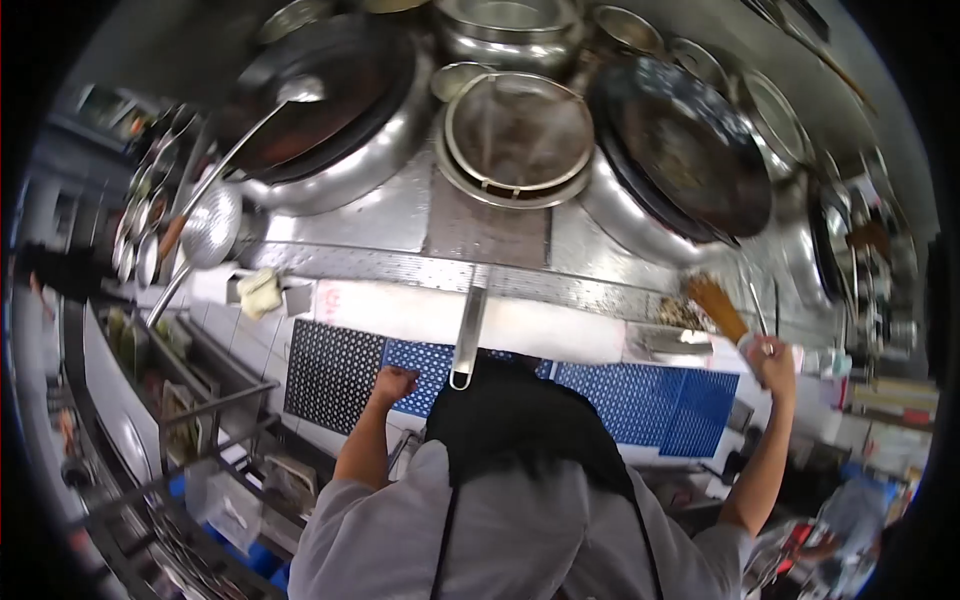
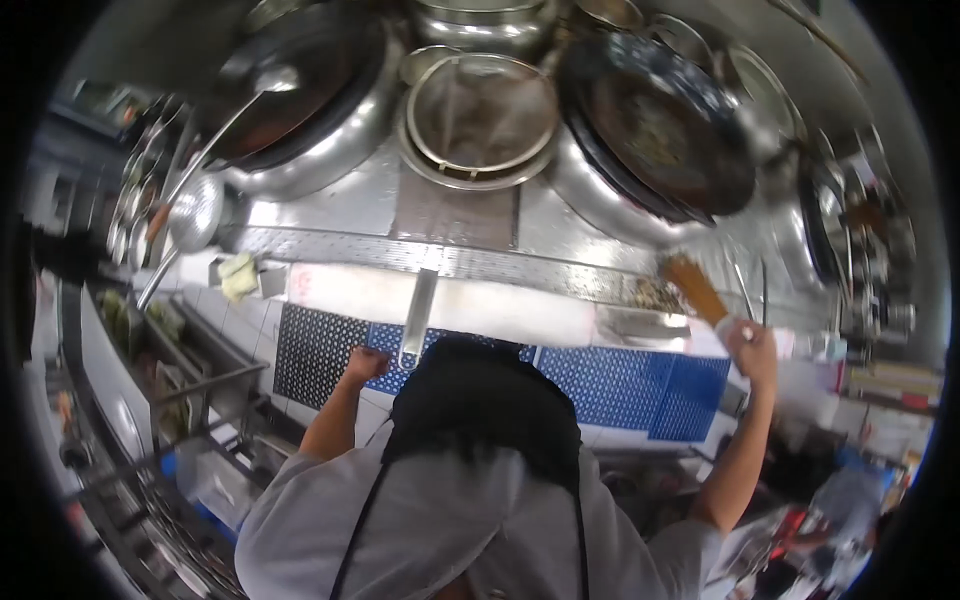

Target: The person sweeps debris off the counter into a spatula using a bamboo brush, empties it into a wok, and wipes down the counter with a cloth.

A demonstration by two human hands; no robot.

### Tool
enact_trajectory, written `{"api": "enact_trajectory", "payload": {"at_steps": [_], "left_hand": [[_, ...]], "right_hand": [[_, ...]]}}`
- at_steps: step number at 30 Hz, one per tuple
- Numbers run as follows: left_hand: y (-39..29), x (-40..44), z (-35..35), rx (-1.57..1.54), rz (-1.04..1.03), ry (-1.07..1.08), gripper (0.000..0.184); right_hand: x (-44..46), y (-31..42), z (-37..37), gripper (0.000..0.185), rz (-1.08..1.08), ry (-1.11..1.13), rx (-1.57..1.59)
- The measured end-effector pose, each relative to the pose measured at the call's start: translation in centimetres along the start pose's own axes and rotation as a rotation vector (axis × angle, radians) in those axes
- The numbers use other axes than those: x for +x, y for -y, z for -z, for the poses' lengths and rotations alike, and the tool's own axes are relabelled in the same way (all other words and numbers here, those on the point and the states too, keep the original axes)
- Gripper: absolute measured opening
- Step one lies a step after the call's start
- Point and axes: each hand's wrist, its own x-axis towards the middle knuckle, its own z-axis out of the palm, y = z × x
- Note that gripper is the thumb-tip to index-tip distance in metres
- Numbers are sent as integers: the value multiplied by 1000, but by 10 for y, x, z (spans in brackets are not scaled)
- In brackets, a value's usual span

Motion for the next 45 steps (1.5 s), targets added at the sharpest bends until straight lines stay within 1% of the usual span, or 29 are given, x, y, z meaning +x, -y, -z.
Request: {"api": "enact_trajectory", "payload": {"at_steps": [1, 2, 3, 4, 5, 6, 8, 10, 12, 13, 16, 17, 20, 21, 24, 25, 26, 28, 30, 31, 32, 34, 35, 38, 40, 42, 43, 44, 45], "left_hand": [[3, -1, -3, -14, 11, -75, 35], [6, -3, -4, -29, 26, -153, 37], [0, -9, 0, 21, -8, -230, 40], [-15, -20, 9, 79, -32, -307, 43], [-19, -32, 15, 148, -56, -373, 45], [0, -17, 17, 105, -47, -455, 52], [-19, -32, 34, 56, 4, -508, 52], [-18, -32, 51, 47, -36, -594, 54], [-43, -52, 66, -9, -1, -653, 51], [-38, -45, 70, -198, 42, -646, 39], [-17, -33, 74, -137, -98, -751, 28], [-13, -33, 75, -72, -65, -716, 29], [-8, -36, 64, 319, -73, -785, 31], [-15, -41, 58, 226, -97, -764, 35], [-9, -42, 49, 203, -104, -791, 35], [-6, -42, 51, 67, -146, -834, 31], [-2, -42, 54, 75, -135, -946, 25], [-29, -69, 69, 95, -184, -1105, 20], [-19, -57, 106, -167, -217, -1177, 17], [-26, -59, 129, -163, -280, -1262, 17], [-41, -65, 152, -159, -344, -1341, 17], [-95, -94, 203, -294, -572, -1378, 17], [-124, -109, 227, -269, -644, -1444, 18], [-174, -122, 323, -206, -878, -1546, 18], [-214, -126, 388, -194, -1060, -1501, 18], [-245, -127, 452, -77, -1026, -1390, 18], [-261, -118, 478, -134, -1093, -1299, 19], [-267, -101, 515, 23, -1073, -1334, 19], [-280, -92, 536, 89, -1010, -1286, 19]], "right_hand": [[1, -29, -16, 32, 83, 44, 92], [-8, -10, -11, 33, -171, 80, 14], [4, -70, -30, 33, 196, -116, 43], [4, -43, -18, 32, 6, 32, 147], [-5, -7, -9, 34, -172, 85, 224], [-7, 0, -11, 36, -232, 76, 245], [-15, -2, -16, 41, -362, 43, 288], [-21, -31, -23, 45, -432, 29, 505], [-22, -42, -27, 47, -528, 27, 734], [-32, -27, -24, 47, -594, 25, 857], [-47, -3, -23, 44, -719, 25, 1191], [-50, 1, -24, 43, -749, 26, 1298], [-56, 7, -31, 46, -695, 61, 1468], [-56, 8, -34, 47, -697, 65, 1526], [-50, 17, -41, 48, -691, 74, 1697], [-48, 24, -42, 48, -690, 72, 1753], [-44, 26, -42, 47, -693, 73, 1807], [-34, 19, -48, 47, -654, 116, 1894], [-27, 26, -59, 48, -573, 103, 1954], [-25, 35, -61, 54, -551, 46, 2004], [-27, 42, -64, 53, -568, 9, 1998], [-26, 61, -69, 50, -581, -62, 1985], [-23, 72, -71, 49, -579, -95, 1979], [-28, 82, -76, 50, -514, -41, 1980], [-34, 103, -82, 50, -520, -110, 1982], [-49, 142, -85, 50, -503, -199, 1958], [-55, 147, -93, 49, -402, -167, 1938], [-58, 151, -100, 50, -445, -165, 1961], [-64, 165, -105, 49, -489, -207, 1960]]}}
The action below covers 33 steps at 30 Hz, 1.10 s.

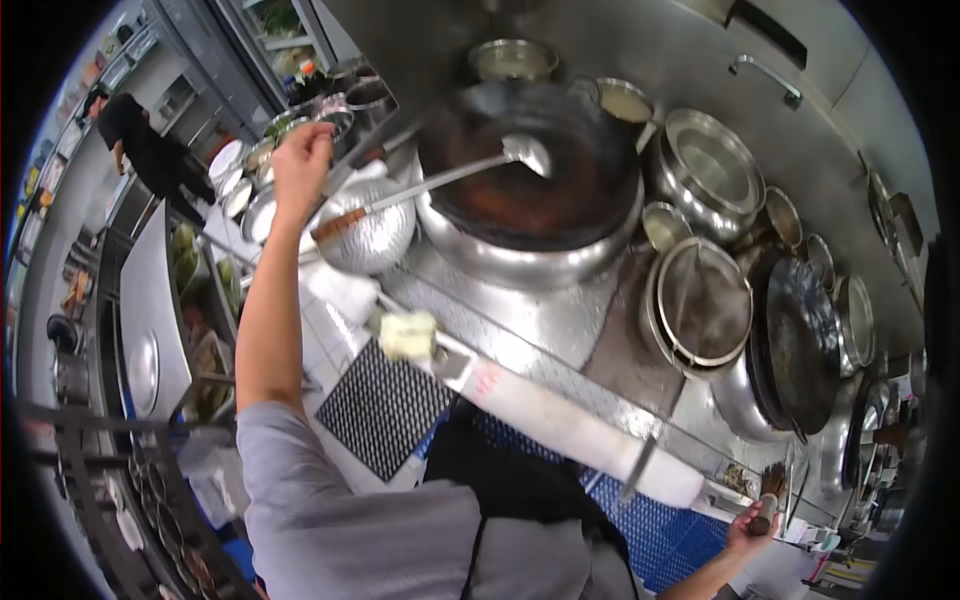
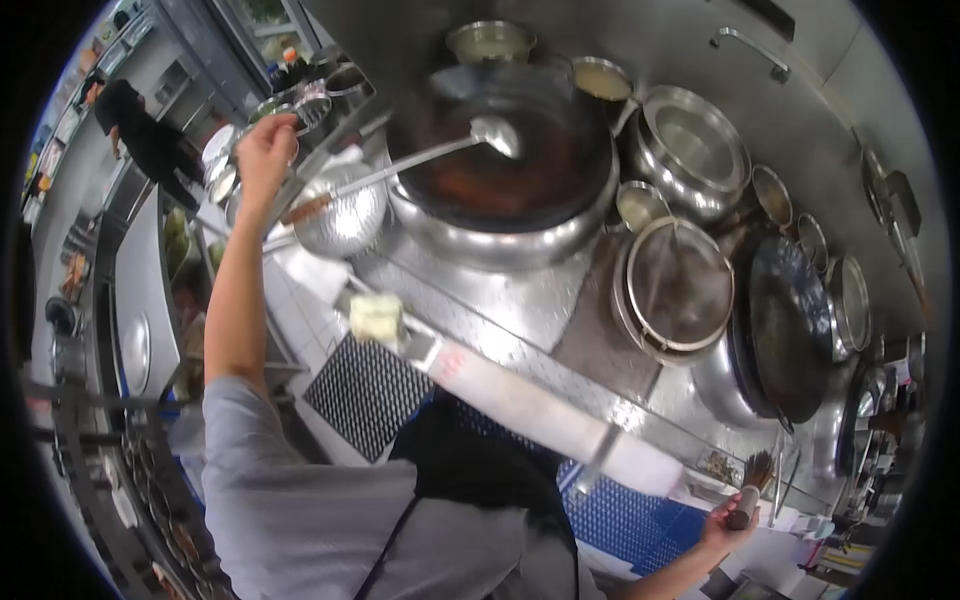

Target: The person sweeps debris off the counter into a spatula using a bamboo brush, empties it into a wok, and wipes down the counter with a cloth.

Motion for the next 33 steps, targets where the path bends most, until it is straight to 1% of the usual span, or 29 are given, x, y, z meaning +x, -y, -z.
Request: {"api": "enact_trajectory", "payload": {"at_steps": [1, 3, 5, 6, 9, 10, 11, 12, 15, 17, 21, 24, 26, 27, 28, 31, 32, 33], "left_hand": [[8, 19, -6, 51, 29, 77, 20], [56, 51, -29, 214, -90, 160, 22], [86, 72, -51, 353, -40, 320, 29], [94, 80, -59, 448, -57, 435, 30], [113, 94, -86, 606, -130, 597, 28], [138, 99, -104, 648, -150, 659, 31], [140, 101, -110, 686, -152, 705, 34], [135, 103, -110, 681, -115, 761, 37], [168, 101, -127, 664, -188, 757, 28], [169, 104, -129, 706, -154, 870, 25], [208, 100, -148, 729, -109, 885, 30], [219, 100, -162, 754, -110, 827, 31], [234, 97, -171, 828, -158, 804, 33], [232, 96, -173, 865, -182, 795, 34], [232, 91, -173, 927, -240, 814, 32], [217, 82, -173, 926, -226, 931, 34], [216, 76, -174, 949, -279, 866, 31], [223, 75, -178, 920, -239, 858, 30]], "right_hand": [[-7, -7, -10, 48, 8, -46, 3], [-14, -16, -16, 48, 27, -88, -24], [-23, -31, -30, 46, 45, -132, -42], [-31, -36, -38, 44, 57, -158, -53], [-55, -46, -65, 43, 68, -187, -73], [-65, -49, -73, 42, 82, -178, -88], [-71, -54, -78, 43, 96, -170, -100], [-69, -55, -78, 43, 62, -200, -106], [-76, -65, -85, 46, 106, -246, -101], [-76, -70, -77, 47, 110, -261, -151], [-94, -77, -97, 47, 147, -319, -162], [-106, -82, -101, 46, 173, -362, -185], [-112, -86, -109, 46, 188, -374, -198], [-117, -88, -112, 45, 194, -383, -206], [-117, -91, -110, 45, 226, -370, -215], [-119, -94, -111, 44, 180, -368, -187], [-119, -94, -111, 45, 153, -384, -184], [-119, -95, -115, 44, 156, -382, -191]]}}
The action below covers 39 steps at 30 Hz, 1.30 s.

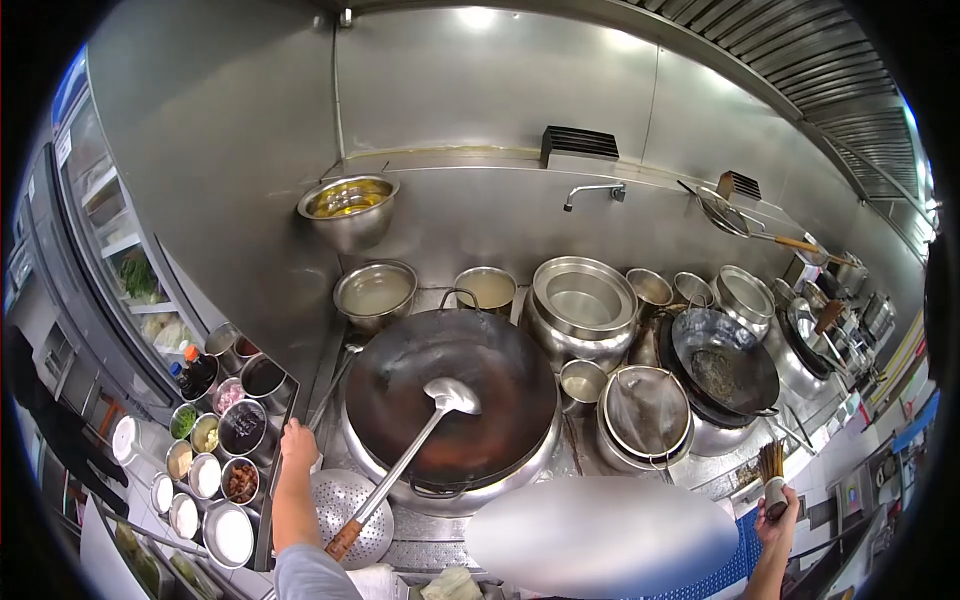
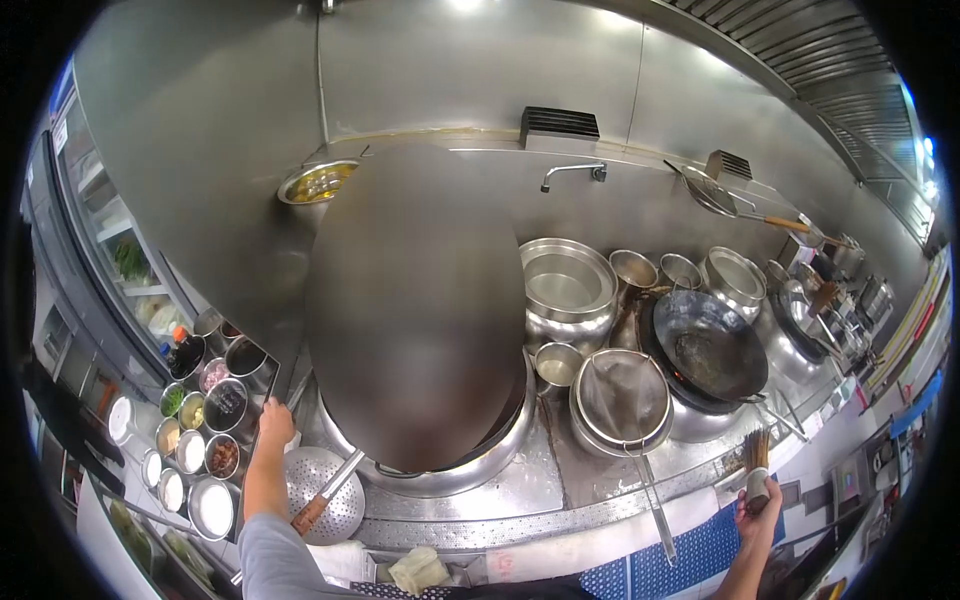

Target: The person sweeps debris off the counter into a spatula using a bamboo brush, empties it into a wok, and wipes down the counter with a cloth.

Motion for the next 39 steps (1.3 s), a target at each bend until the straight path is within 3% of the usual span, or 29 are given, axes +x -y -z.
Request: {"api": "enact_trajectory", "payload": {"at_steps": [3, 6, 11, 14, 17, 24, 28, 29, 30, 32, 36, 39], "left_hand": [[8, 24, -46, -101, 31, 20, 38], [-2, 19, -19, -103, 30, 136, 49], [2, 19, -27, -273, 100, -88, 53], [5, 2, 15, -418, 123, -132, 49], [-1, -38, 64, -503, 177, -217, 35], [19, -145, 59, -554, 228, -479, 29], [-17, -238, 81, -871, 378, -507, 31], [8, -243, 33, -694, 190, -732, 30], [-33, -278, 88, -1020, 481, -405, 32], [-48, -316, 82, -1245, 456, -390, 36], [-90, -376, 113, -1135, 340, -540, 36], [-133, -407, 164, -1126, 331, -496, 33]], "right_hand": [[-7, -1, -7, 42, 14, -11, -33], [-7, -3, -10, 41, -8, 2, -25], [-6, -5, -14, 44, 13, 31, -96], [-8, -3, -23, 43, 35, 47, -97], [-5, 0, -30, 44, -3, 79, -81], [43, 4, 1, 45, -56, 151, -37], [70, 19, 35, 46, -56, 291, 2], [76, 24, 42, 46, -23, 220, 22], [80, 30, 48, 47, 8, 135, 38], [94, 44, 63, 48, 36, 35, 74], [133, 87, 121, 45, 26, 330, -97], [150, 110, 142, 44, 84, 373, -186]]}}
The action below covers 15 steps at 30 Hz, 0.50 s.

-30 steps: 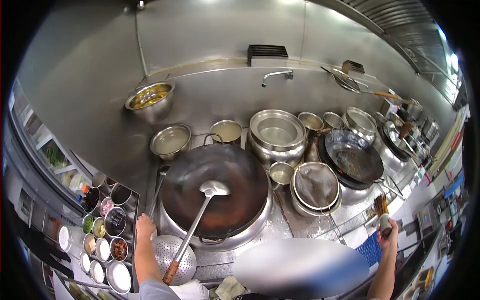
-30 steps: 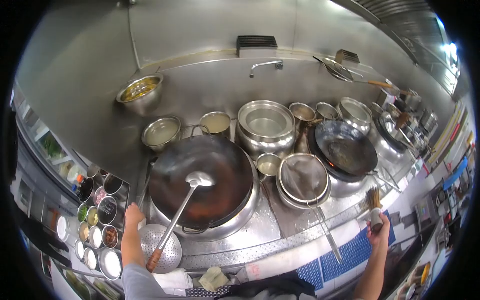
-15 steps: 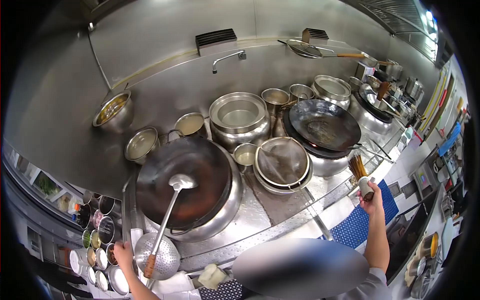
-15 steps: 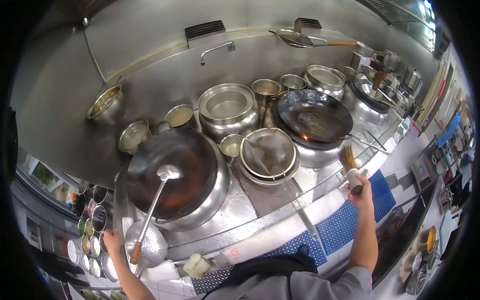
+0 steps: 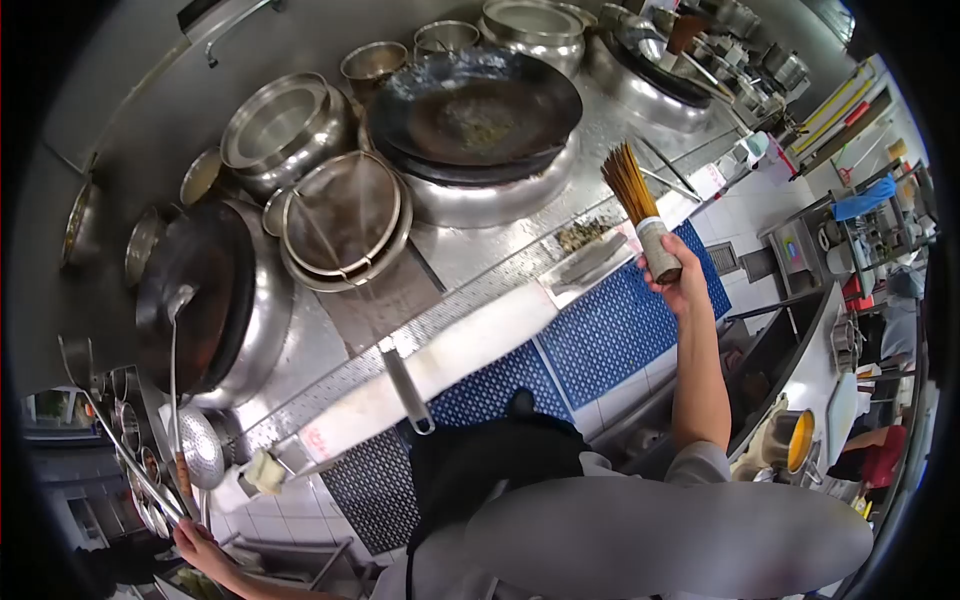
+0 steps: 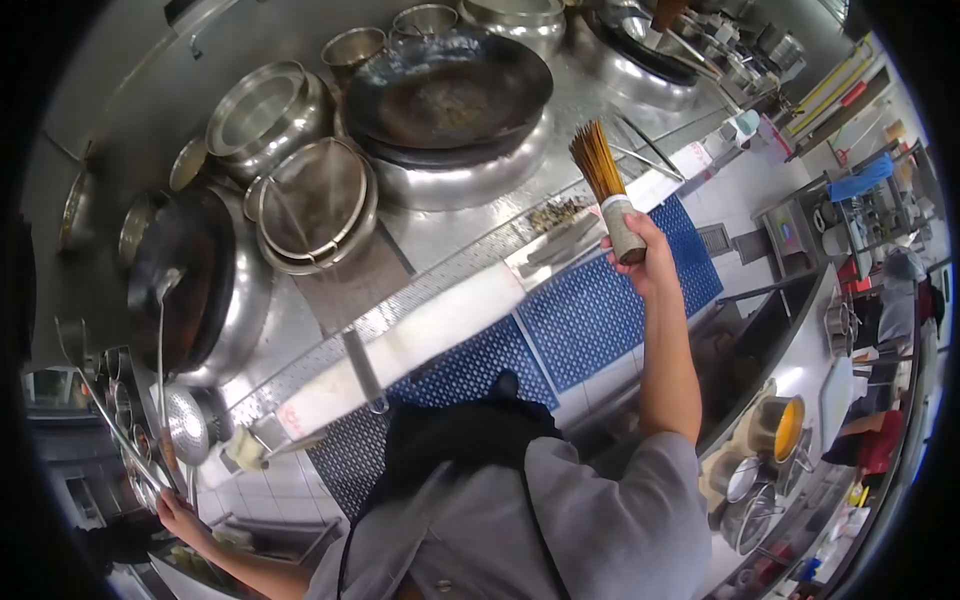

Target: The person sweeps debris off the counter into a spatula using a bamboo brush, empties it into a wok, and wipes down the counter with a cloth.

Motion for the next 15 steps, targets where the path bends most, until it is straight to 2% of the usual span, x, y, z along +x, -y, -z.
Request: {"api": "enact_trajectory", "payload": {"at_steps": [3, 4, 7, 8, 10, 12, 13, 15], "left_hand": [[-78, -38, -21, -203, 80, 7, 31], [-98, -50, -21, -192, 115, 110, 26], [-121, -63, -36, -188, -5, 380, 22], [-155, -74, -50, -152, 16, 454, 22], [-189, -90, -83, -182, -60, 588, 25], [-191, -93, -108, -204, -40, 678, 32], [-198, -90, -118, -169, 23, 820, 35], [-210, -97, -143, -159, 38, 968, 35]], "right_hand": [[12, 8, 16, 47, 10, -10, -137], [17, 9, 18, 49, 16, -21, -181], [34, 5, 22, 59, -31, -40, -288], [38, 4, 21, 65, -28, -40, -305], [44, 4, 23, 65, -62, -35, -380], [43, 15, 20, 64, -69, -64, -456], [43, 25, 20, 62, -43, -78, -541], [42, 38, 21, 59, -16, -91, -716]]}}
